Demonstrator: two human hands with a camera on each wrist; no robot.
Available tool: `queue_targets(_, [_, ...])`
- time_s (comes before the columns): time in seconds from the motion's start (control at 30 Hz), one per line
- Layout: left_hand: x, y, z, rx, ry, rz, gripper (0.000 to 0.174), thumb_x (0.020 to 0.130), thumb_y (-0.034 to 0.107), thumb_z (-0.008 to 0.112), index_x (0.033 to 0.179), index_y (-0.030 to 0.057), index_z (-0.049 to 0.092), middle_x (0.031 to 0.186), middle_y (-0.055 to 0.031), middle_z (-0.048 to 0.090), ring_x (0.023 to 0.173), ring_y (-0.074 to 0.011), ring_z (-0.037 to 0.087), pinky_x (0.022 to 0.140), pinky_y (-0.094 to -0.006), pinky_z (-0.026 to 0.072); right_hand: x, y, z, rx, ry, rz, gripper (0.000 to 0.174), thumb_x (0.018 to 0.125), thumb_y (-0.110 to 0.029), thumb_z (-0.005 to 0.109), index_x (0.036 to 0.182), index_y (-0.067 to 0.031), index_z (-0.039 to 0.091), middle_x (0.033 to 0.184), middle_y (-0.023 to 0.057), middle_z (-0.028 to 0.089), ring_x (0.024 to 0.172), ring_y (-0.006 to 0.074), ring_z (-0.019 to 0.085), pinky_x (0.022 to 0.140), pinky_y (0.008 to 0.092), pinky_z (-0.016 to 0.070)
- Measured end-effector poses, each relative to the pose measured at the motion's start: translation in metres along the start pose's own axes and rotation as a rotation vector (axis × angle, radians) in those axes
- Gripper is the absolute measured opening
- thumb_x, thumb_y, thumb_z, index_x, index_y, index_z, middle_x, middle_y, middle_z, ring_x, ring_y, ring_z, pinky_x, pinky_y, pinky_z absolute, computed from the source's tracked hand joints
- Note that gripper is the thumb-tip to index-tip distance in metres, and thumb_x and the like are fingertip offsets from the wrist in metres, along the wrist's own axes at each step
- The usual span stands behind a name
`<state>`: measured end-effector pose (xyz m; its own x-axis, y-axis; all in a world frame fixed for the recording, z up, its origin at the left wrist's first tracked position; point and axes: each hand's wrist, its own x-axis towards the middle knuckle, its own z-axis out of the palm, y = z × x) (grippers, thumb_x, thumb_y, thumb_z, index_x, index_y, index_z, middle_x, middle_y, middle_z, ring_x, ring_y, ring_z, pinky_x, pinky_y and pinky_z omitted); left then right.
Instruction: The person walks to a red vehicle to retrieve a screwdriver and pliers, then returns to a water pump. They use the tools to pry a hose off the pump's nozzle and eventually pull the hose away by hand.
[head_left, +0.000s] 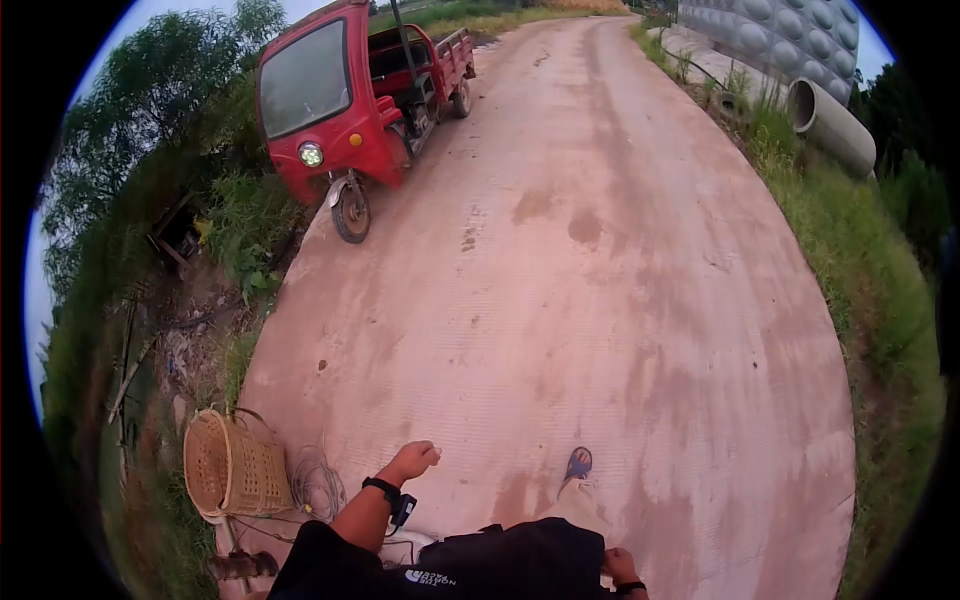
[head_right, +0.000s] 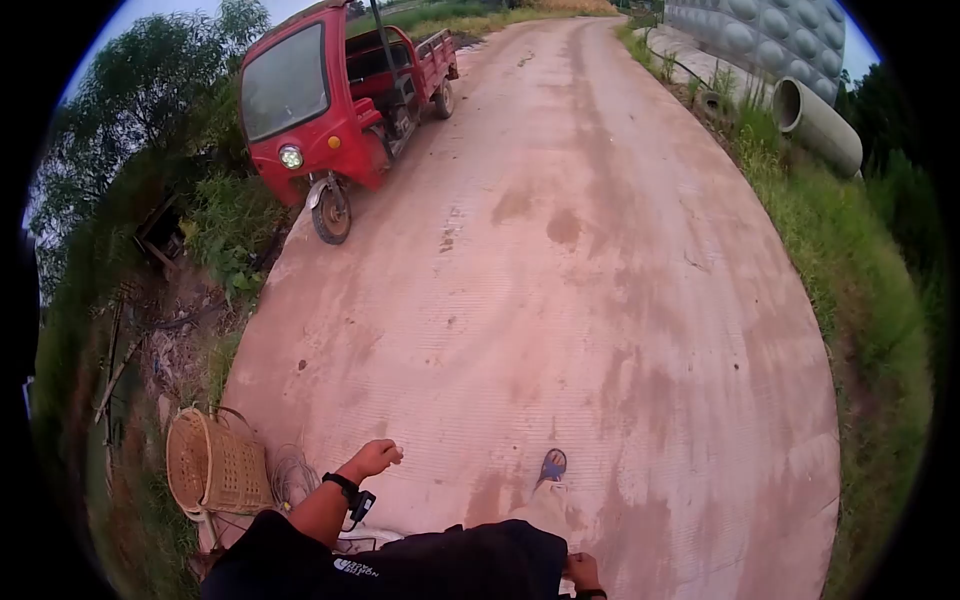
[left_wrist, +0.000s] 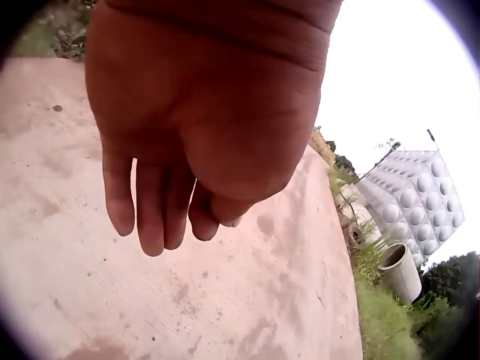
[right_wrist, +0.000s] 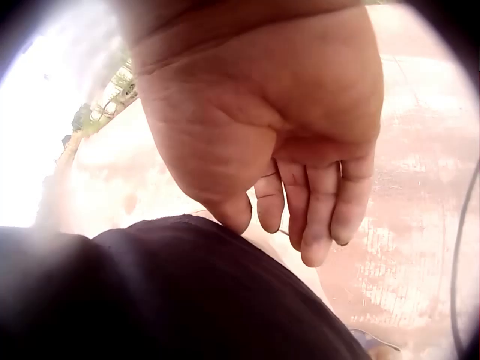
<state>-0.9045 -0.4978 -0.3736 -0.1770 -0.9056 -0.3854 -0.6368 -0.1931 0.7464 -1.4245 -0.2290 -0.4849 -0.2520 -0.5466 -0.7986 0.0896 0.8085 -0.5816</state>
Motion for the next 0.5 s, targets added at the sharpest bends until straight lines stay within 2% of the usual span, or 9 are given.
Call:
queue_targets(0.07, [0.021, -0.009, 0.001, 0.029, -0.03, -0.216, 0.038, 0.096, 0.033, 0.059, 0.088, -0.0027, 0.069, 0.083, -0.0152, 0.072, 0.079, -0.024, 0.07, 0.076, -0.0376, 0.0538, 0.048, -0.066, -0.017, -0.088, -0.012, -0.015, 0.024, 0.092, -0.017, 0.06, 0.084, 0.0034, 0.069, 0.071, 0.0087, 0.067, 0.061, 0.0184, 0.066, 0.054, 0.0318, 0.0543])
queue_targets(0.13, [0.019, -0.021, 0.001, -0.159, 0.019, -0.495, 0.038, 0.097, 0.035, 0.06, 0.09, -0.0016, 0.069, 0.085, -0.0113, 0.073, 0.08, -0.0216, 0.073, 0.068, -0.035, 0.0569, 0.096, -0.131, -0.036, -0.21, -0.078, 0.007, 0.023, 0.093, -0.018, 0.063, 0.089, 0.0041, 0.068, 0.072, 0.0106, 0.068, 0.06, 0.0204, 0.067, 0.052, 0.0325, 0.055])
queue_targets(0.2, [0.016, -0.032, 0.0, -0.257, 0.083, -0.699, 0.023, 0.091, 0.023, 0.063, 0.084, 0.0017, 0.068, 0.081, -0.0091, 0.071, 0.074, -0.0195, 0.071, 0.059, -0.036, 0.0563, 0.159, -0.202, -0.063, -0.284, -0.154, 0.023, 0.023, 0.093, -0.018, 0.066, 0.093, 0.005, 0.067, 0.075, 0.0121, 0.068, 0.058, 0.0218, 0.068, 0.05, 0.0331, 0.0554])
queue_targets(0.23, [0.015, -0.06, 0.002, -0.328, 0.05, -0.733, 0.014, 0.088, 0.015, 0.062, 0.085, 0.0029, 0.069, 0.079, -0.0076, 0.07, 0.071, -0.0189, 0.07, 0.057, -0.0363, 0.0559, 0.185, -0.234, -0.08, -0.336, -0.174, 0.01, 0.022, 0.094, -0.017, 0.067, 0.093, 0.0049, 0.066, 0.077, 0.0128, 0.069, 0.059, 0.0219, 0.068, 0.05, 0.0328, 0.055])
queue_targets(0.3, [0.017, 0.012, 0.004, -0.456, 0.231, -0.898, 0.008, 0.087, 0.011, 0.063, 0.083, 0.006, 0.067, 0.08, -0.0082, 0.068, 0.073, -0.0202, 0.07, 0.06, -0.0376, 0.055, 0.216, -0.324, -0.102, -0.182, -0.092, -0.068, 0.02, 0.093, -0.015, 0.067, 0.093, 0.0044, 0.063, 0.08, 0.0133, 0.069, 0.06, 0.0208, 0.069, 0.05, 0.0313, 0.054])
queue_targets(0.37, [0.034, 0.01, 0.02, -0.761, 0.276, -0.958, 0.012, 0.089, 0.009, 0.061, 0.077, 0.0087, 0.062, 0.072, -0.0058, 0.062, 0.065, -0.0195, 0.063, 0.057, -0.0372, 0.0474, 0.256, -0.412, -0.117, -0.084, -0.09, -0.127, 0.023, 0.093, -0.013, 0.068, 0.104, 0.0047, 0.058, 0.082, 0.0134, 0.067, 0.063, 0.0218, 0.069, 0.048, 0.0298, 0.0514])
queue_targets(0.4, [0.047, 0.01, 0.027, -0.8, 0.227, -0.954, 0.012, 0.089, 0.01, 0.061, 0.078, 0.0084, 0.062, 0.073, -0.0059, 0.062, 0.064, -0.0189, 0.062, 0.056, -0.0369, 0.0464, 0.271, -0.454, -0.121, -0.063, -0.096, -0.147, 0.022, 0.094, -0.015, 0.066, 0.106, 0.0022, 0.059, 0.086, 0.0132, 0.068, 0.069, 0.0213, 0.07, 0.055, 0.0299, 0.0549])
queue_targets(0.43, [0.06, 0.012, 0.033, -0.837, 0.176, -0.96, 0.012, 0.09, 0.011, 0.061, 0.079, 0.0081, 0.061, 0.073, -0.0059, 0.062, 0.064, -0.0182, 0.061, 0.055, -0.0366, 0.0455, 0.284, -0.493, -0.121, -0.08, -0.046, -0.168, 0.024, 0.095, -0.015, 0.065, 0.11, 0.0024, 0.058, 0.086, 0.0131, 0.068, 0.07, 0.0214, 0.07, 0.056, 0.0291, 0.0548])
queue_targets(0.5, [0.117, 0.031, 0.049, -0.644, 0.159, -1.107, 0.01, 0.09, 0.014, 0.062, 0.084, 0.0065, 0.062, 0.079, -0.0075, 0.065, 0.069, -0.019, 0.065, 0.056, -0.0356, 0.0482, 0.319, -0.546, -0.12, -0.102, -0.029, -0.189, 0.025, 0.095, -0.015, 0.065, 0.111, 0.0022, 0.059, 0.088, 0.0128, 0.068, 0.071, 0.0214, 0.07, 0.058, 0.0289, 0.0548])
